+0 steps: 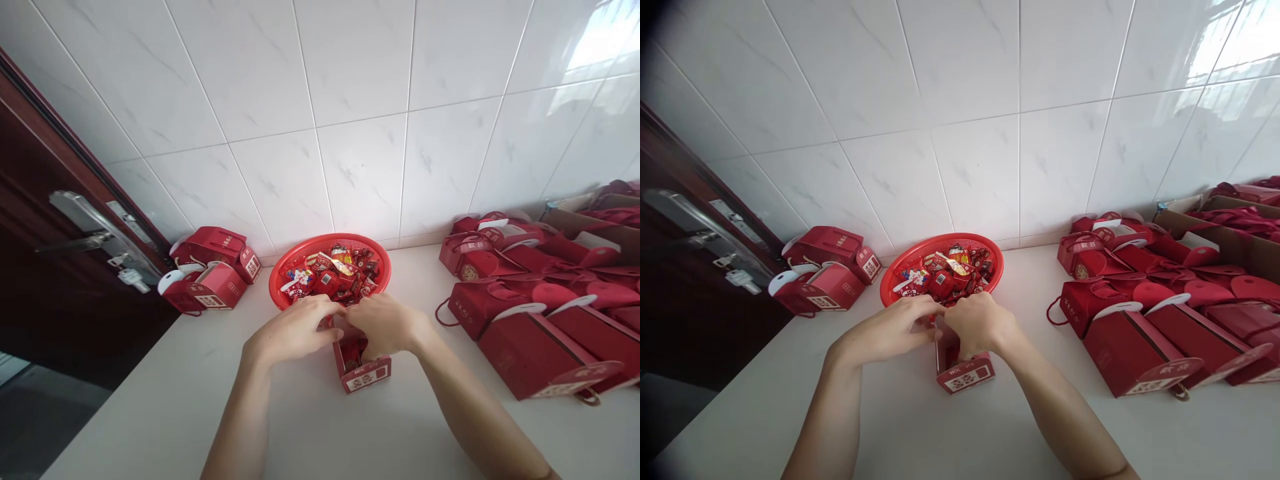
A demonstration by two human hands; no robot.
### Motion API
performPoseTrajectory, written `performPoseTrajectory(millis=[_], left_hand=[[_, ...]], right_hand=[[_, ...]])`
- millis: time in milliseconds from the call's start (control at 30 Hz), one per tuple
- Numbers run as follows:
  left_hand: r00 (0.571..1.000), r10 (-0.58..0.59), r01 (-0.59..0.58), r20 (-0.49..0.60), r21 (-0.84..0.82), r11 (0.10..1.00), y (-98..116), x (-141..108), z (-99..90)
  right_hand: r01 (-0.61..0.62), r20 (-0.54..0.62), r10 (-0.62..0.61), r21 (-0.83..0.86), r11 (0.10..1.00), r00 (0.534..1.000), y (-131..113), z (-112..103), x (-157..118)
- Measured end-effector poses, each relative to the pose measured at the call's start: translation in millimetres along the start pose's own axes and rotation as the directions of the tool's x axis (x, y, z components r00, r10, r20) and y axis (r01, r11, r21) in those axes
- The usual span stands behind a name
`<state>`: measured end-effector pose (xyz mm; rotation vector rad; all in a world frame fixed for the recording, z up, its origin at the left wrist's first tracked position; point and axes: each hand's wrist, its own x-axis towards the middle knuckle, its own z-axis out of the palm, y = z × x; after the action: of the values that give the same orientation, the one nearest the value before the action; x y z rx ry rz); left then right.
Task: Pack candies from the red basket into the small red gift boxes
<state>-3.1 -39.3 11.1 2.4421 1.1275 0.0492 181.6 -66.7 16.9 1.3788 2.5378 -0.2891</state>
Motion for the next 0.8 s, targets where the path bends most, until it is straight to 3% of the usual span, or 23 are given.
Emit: performPoseTrajectory(millis=[200, 400, 533, 800], left_hand=[[1.0, -0.007, 0.007, -0.002, 0.021, 1.0, 3.8, 2.0, 3.8], [1.0, -0.02, 0.02, 0.009, 0.047, 0.999, 10.4, 3.2, 5.9], [0.999, -0.035, 0.034, 0.002, 0.061, 0.998, 11.5, 3.4, 7.4], [0.996, -0.088, 0.09, -0.018, 0.102, 0.991, 23.3, 3.1, 9.2]], right_hand=[[0.049, -0.052, -0.047, 0.031, 0.998, 0.998, 4.2, 2.9, -5.6], [0.102, -0.096, -0.085, 0.182, 0.978, 0.992, 13.7, 3.7, -22.5], [0.145, -0.173, -0.097, 0.292, 0.945, 0.98, 15.4, 15.1, -29.0], [0.283, -0.465, -0.073, 0.401, 0.871, 0.882, 18.7, 53.2, -31.2]])
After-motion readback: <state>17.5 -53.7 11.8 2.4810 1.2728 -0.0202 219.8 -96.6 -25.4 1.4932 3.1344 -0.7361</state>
